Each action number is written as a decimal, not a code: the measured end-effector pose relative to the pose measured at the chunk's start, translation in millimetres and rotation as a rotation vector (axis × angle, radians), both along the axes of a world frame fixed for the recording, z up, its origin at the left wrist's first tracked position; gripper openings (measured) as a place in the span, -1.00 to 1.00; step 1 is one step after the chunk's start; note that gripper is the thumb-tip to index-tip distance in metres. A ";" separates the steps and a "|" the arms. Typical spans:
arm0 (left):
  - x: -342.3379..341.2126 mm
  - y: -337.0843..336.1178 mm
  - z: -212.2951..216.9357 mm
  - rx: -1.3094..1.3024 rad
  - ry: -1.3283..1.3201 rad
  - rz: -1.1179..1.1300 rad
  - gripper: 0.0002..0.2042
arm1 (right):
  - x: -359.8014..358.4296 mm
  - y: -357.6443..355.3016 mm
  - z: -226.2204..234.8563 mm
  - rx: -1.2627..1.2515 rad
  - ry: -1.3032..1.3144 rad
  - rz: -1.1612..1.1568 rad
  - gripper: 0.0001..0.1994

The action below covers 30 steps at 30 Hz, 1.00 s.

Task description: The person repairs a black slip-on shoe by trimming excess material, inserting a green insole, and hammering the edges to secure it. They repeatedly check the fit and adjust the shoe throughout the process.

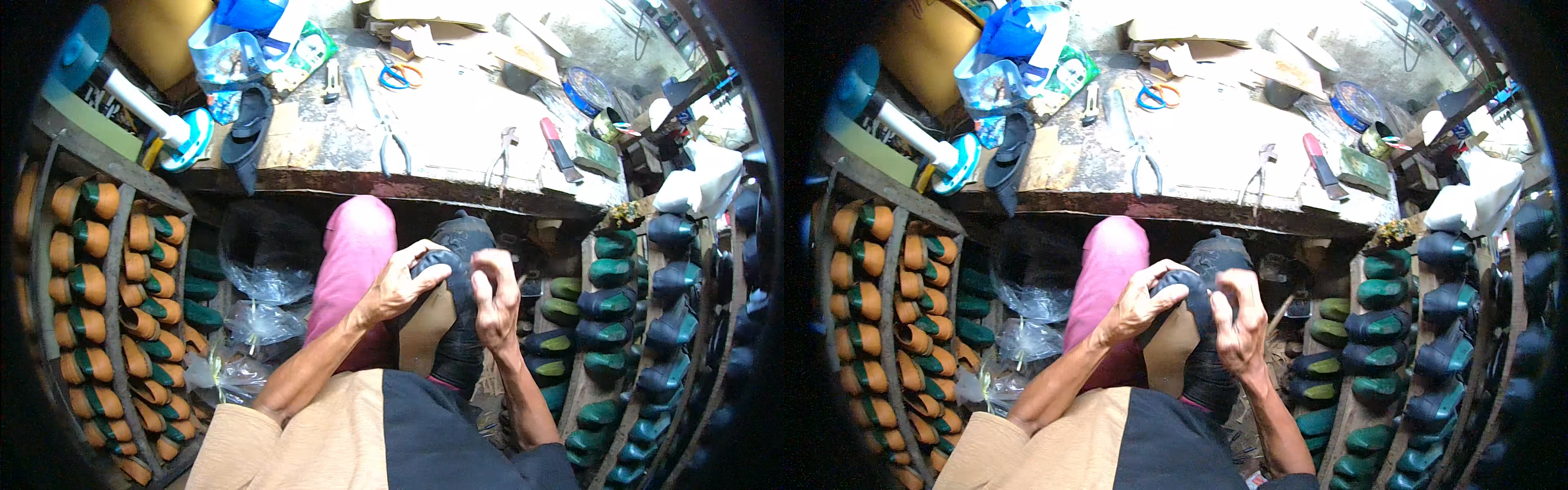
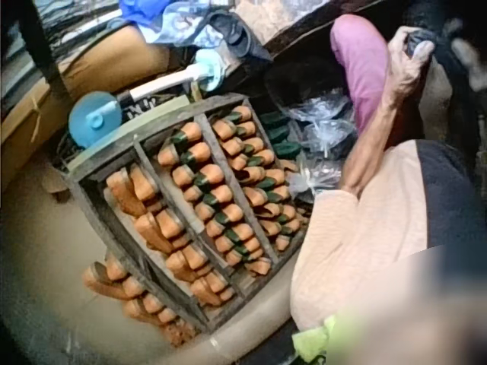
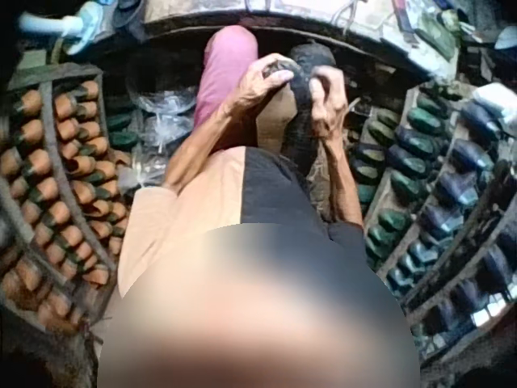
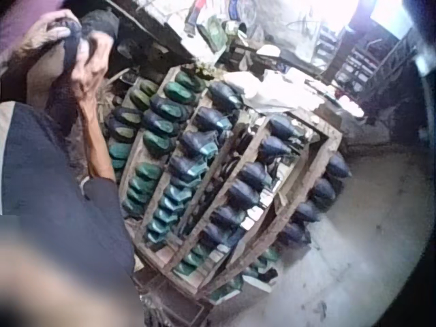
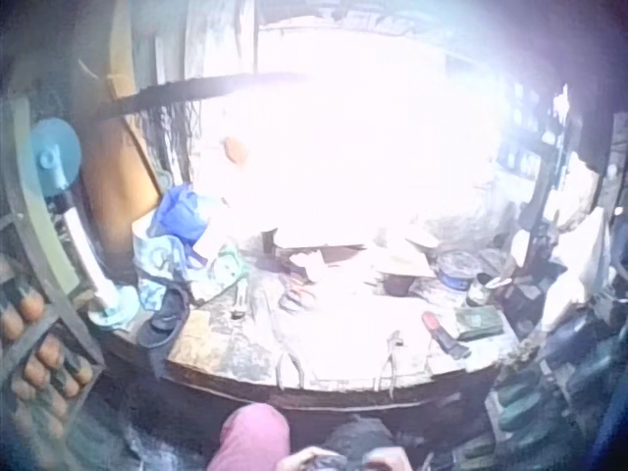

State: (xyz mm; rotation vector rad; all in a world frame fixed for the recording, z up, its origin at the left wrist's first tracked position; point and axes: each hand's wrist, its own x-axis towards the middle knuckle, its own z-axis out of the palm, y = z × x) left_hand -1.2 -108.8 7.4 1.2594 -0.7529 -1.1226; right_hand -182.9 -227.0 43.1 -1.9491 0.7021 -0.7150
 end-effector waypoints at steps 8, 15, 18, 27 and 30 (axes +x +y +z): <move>-19.8 -7.8 18.8 0.150 0.085 0.185 -0.40 | 43.9 -16.8 -30.3 1.082 -0.124 0.137 -0.38; -20.3 8.1 -12.4 0.116 -0.005 0.340 -0.52 | 57.2 -4.8 -46.4 1.055 -0.143 0.150 -0.55; -21.7 24.2 -23.7 0.133 0.020 0.344 -0.51 | 59.8 -2.7 -46.2 0.961 -0.078 0.268 -0.51; -17.1 9.0 7.0 -0.118 -0.095 0.489 -0.59 | 71.5 10.9 -36.7 0.550 -0.113 0.112 -0.50; 12.7 -14.3 8.8 -0.074 -0.050 0.189 -0.60 | 77.7 8.6 -32.9 0.762 -0.140 -0.100 -0.49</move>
